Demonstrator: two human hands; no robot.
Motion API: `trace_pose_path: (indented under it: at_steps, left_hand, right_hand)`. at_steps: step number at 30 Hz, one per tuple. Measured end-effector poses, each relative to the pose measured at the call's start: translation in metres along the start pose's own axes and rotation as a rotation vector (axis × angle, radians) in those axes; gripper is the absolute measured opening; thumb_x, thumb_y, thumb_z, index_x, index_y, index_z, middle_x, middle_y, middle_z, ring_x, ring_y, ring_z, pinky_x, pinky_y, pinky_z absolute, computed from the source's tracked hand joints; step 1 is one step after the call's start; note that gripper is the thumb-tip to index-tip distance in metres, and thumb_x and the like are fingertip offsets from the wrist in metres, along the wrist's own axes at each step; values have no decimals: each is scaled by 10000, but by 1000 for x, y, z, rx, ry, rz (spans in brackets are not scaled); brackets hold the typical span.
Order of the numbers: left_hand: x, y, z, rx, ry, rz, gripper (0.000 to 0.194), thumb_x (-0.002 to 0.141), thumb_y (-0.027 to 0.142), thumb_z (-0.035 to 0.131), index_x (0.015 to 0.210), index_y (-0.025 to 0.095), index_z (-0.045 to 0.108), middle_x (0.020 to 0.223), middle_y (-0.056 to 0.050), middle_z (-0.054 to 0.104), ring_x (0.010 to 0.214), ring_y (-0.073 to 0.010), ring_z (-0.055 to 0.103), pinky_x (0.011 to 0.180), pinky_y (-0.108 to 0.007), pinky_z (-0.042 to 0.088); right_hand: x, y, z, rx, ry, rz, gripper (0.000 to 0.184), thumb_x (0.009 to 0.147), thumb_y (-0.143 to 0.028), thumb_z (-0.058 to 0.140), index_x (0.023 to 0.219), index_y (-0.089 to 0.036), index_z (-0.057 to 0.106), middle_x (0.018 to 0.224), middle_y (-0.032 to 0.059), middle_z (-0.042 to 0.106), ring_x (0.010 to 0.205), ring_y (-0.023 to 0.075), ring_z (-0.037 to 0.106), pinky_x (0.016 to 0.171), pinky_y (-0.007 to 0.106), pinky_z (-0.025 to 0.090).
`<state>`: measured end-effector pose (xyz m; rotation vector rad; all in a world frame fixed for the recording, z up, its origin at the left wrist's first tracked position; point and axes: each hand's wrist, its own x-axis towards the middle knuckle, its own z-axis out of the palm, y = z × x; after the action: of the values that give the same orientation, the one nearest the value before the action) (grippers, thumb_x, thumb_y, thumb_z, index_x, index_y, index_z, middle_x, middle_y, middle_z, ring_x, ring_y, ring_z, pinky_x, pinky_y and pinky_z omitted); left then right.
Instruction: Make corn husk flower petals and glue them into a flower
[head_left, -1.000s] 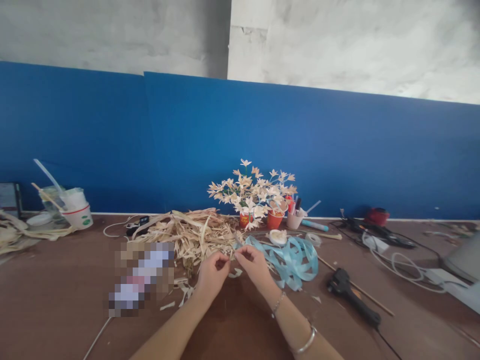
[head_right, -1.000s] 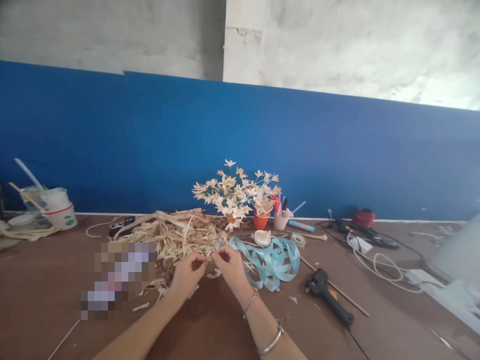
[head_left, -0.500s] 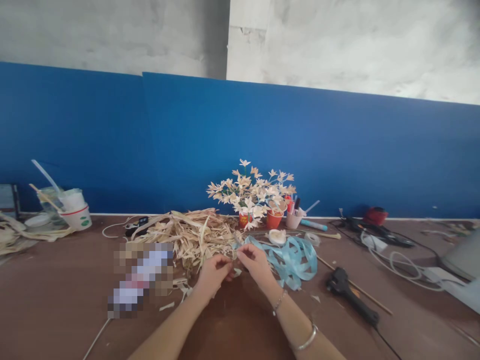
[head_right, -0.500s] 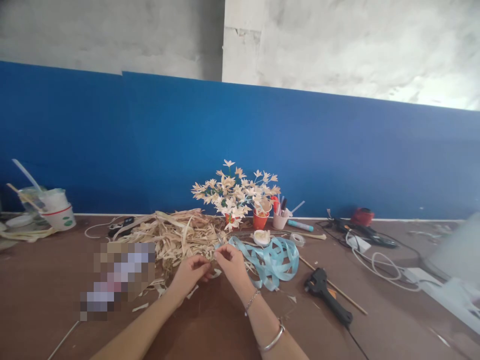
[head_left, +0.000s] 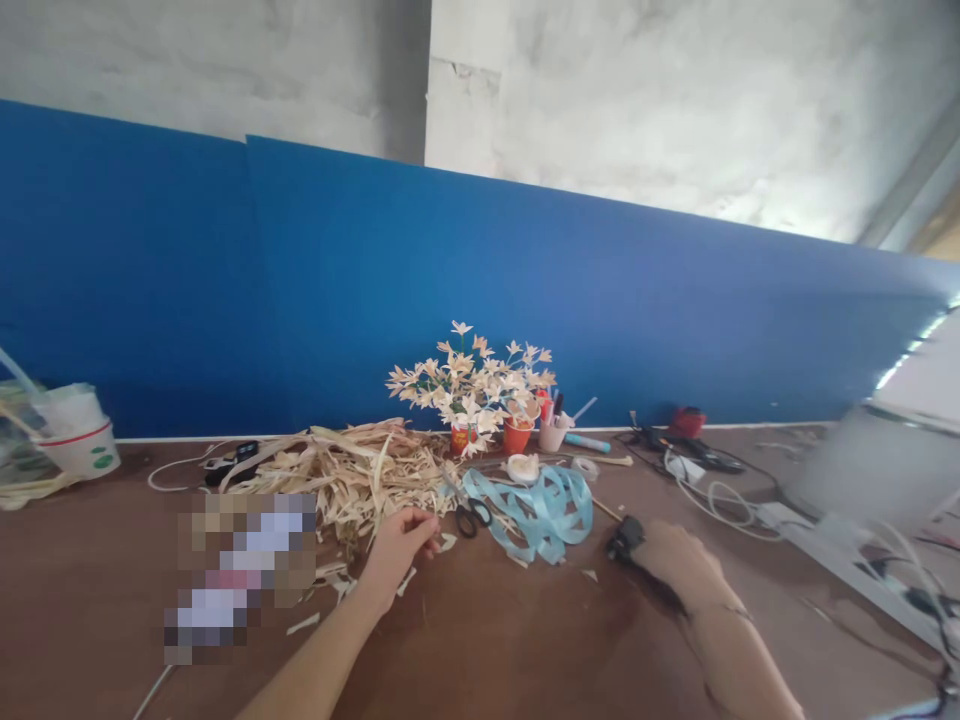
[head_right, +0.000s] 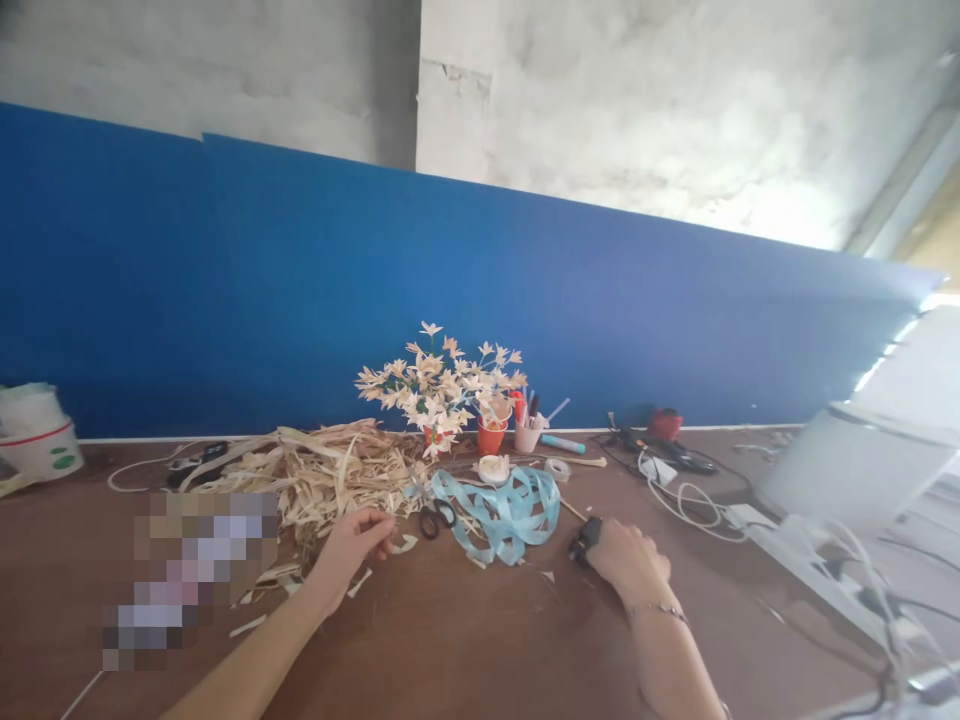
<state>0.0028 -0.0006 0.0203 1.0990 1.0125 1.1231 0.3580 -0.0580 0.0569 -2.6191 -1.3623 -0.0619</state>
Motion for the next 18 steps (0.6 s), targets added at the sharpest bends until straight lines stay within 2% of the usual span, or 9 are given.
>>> trace_pose_path:
  at_steps: [2, 4, 6, 9, 12, 15, 17, 18]
  left_hand:
    - [1, -1, 0, 3, -4, -5, 236, 594, 359, 676, 660, 142, 609, 579, 10, 625, 502, -112, 560, 465, -208, 426]
    - [1, -2, 0, 8, -4, -17, 247, 594, 367, 678, 666, 141, 609, 583, 9, 625, 500, -111, 557, 461, -207, 421]
    - [2, -3, -1, 8, -8, -26, 250, 595, 370, 679, 661, 140, 608, 583, 7, 627, 501, -110, 556, 464, -206, 419]
    - [3, -4, -1, -11, -20, -31, 246, 597, 368, 680, 656, 140, 610, 595, 0, 636, 500, -108, 555, 468, -204, 413]
    - [4, -6, -1, -53, -10, -24, 248, 581, 359, 693, 660, 140, 608, 593, 2, 633, 487, -103, 549, 461, -204, 404]
    - [5, -7, 0, -85, -5, -13, 253, 569, 354, 701, 659, 137, 605, 608, -1, 632, 489, -104, 552, 456, -206, 401]
    - [4, -7, 0, -89, -4, -19, 250, 570, 350, 702, 657, 137, 603, 605, 1, 628, 487, -102, 551, 454, -205, 397]
    - [4, -7, 0, -91, -1, -25, 247, 570, 346, 701, 659, 138, 602, 601, 5, 624, 485, -100, 548, 453, -203, 394]
  right_hand:
    - [-7, 11, 12, -80, -94, 93, 243, 615, -196, 575, 847, -171, 643, 906, 168, 661, 834, 331, 629, 639, 382, 430]
    - [-13, 12, 22, -90, -124, 83, 288, 651, -199, 544, 927, -149, 610, 960, 186, 638, 905, 339, 614, 689, 409, 439]
    - [-15, 12, 28, -63, -117, 46, 268, 680, -193, 508, 928, -135, 593, 950, 191, 629, 915, 323, 615, 708, 394, 445]
    - [-12, 15, 26, 0, -66, 70, 257, 730, -255, 460, 909, -118, 585, 912, 200, 626, 843, 318, 631, 657, 367, 451]
    - [-8, 17, 19, 135, 64, 73, 350, 777, -403, 404, 901, -133, 589, 838, 178, 639, 756, 321, 626, 580, 356, 436]
    - [-12, 1, 16, 403, 224, -112, 333, 769, -449, 431, 840, -171, 601, 767, 106, 641, 737, 272, 605, 593, 316, 436]
    - [-21, -24, 18, 617, 305, -337, 300, 766, -446, 470, 794, -175, 595, 755, 73, 621, 720, 221, 585, 629, 284, 443]
    - [-27, -40, 19, 699, 295, -463, 270, 773, -426, 485, 771, -177, 589, 741, 58, 606, 698, 198, 573, 632, 271, 444]
